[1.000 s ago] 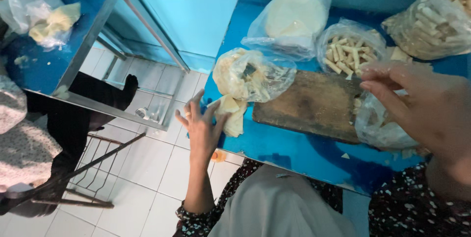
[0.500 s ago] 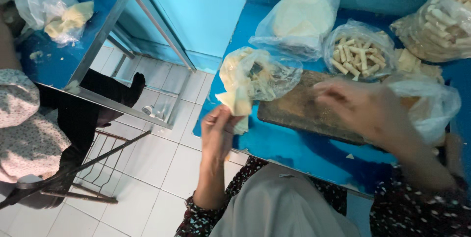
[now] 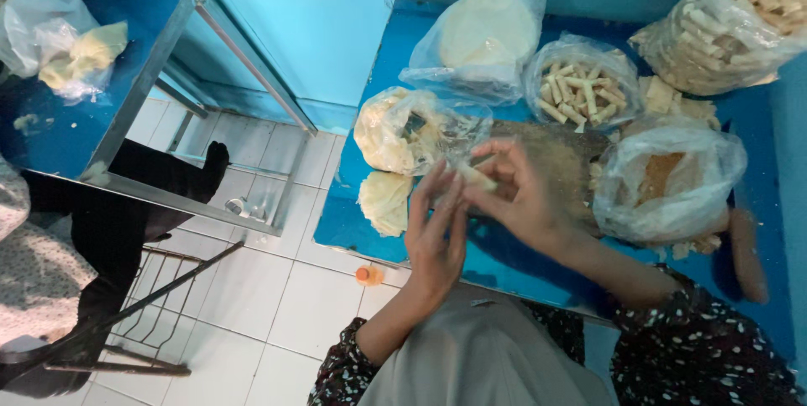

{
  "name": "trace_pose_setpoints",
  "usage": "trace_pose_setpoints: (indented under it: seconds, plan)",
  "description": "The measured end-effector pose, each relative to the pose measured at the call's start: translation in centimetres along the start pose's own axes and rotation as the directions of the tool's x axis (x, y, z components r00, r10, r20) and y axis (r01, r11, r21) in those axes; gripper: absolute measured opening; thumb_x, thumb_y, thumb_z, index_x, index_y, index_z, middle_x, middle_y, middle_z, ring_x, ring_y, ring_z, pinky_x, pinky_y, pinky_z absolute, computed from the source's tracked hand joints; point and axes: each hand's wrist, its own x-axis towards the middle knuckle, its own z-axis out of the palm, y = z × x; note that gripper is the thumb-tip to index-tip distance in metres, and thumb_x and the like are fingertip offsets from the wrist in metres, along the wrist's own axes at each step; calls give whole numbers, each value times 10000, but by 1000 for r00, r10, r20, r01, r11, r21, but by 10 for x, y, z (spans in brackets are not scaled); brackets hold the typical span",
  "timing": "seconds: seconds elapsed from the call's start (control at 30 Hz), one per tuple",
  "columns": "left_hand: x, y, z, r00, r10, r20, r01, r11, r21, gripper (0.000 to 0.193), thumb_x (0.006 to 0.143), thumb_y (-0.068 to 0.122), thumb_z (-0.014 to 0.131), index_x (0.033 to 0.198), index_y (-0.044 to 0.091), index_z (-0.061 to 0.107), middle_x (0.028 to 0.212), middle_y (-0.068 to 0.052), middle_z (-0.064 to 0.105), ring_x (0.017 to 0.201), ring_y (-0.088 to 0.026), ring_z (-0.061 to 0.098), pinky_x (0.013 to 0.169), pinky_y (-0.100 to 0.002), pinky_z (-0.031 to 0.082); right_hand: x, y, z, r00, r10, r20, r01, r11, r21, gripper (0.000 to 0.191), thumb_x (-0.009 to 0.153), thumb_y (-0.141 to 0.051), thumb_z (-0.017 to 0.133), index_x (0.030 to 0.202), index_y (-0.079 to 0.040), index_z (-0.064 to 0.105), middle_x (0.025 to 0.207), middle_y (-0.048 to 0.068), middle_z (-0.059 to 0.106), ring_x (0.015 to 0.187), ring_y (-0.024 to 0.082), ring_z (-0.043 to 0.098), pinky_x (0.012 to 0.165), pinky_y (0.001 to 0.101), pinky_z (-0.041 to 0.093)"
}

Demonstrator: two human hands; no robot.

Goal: The person cuts thin dough sheets on a wooden cutting board with a knife, places filling from a plastic bag onto a dough square, folds the dough over the filling to form filled pastries, and puts the finished pieces into a plastic bag.

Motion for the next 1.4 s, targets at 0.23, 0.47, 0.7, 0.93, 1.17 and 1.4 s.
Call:
trace_pose_setpoints:
  seconds: [0.23,0.47,0.7,0.93,1.17,1.4]
  plan:
    - [2,-5,-14,991,-63,-114,61,998,-18,424,927,-33,734,1341,6,654,1526,-176,514,1255,-282,639,1039,-365,550,17,17,-39,993,54,105,25,774,-633,353,908,-128,731,1230,-102,590,921,127,756,872,229,736,732,366,581]
    - [-3,-16,-18,991,-109,-80,106,993,-43,357,936,-29,723,1290,6,685,1532,-172,503,1275,-275,651,1057,-367,541,14,-30,-104,997,79,-24,-26,24,-999,395,824,-18,617,1210,-103,604,826,182,697,838,394,711,734,519,543]
    - [-5,-15,-17,989,-144,21,145,986,-77,323,952,-32,699,1273,-3,686,1516,-164,514,1267,-268,662,1040,-365,554,3,-62,-93,992,50,119,96,331,-939,245,902,-217,664,1118,-114,611,873,133,735,795,331,733,676,479,546]
    - [-5,-14,-12,985,-160,69,167,978,-121,302,949,-21,704,1250,4,705,1471,-164,565,1206,-253,687,1046,-361,543,13,-35,-100,954,248,165,132,148,-980,228,810,-202,708,1016,-137,632,775,88,696,794,326,704,648,487,519]
    - [-7,-16,-12,982,-173,75,182,973,-139,287,952,-18,706,1237,4,710,1448,-160,591,1179,-239,692,1017,-346,555,-5,-74,-105,990,69,124,107,210,-972,157,925,-227,623,1061,-151,641,853,81,718,804,322,711,665,474,515]
    - [-8,-16,-7,977,-197,77,208,964,-164,284,942,-25,709,1225,-1,706,1428,-161,595,1180,-238,688,1013,-342,553,27,-32,-70,942,226,249,161,347,-924,215,841,-251,672,1050,-204,689,929,63,756,882,289,728,712,439,538]
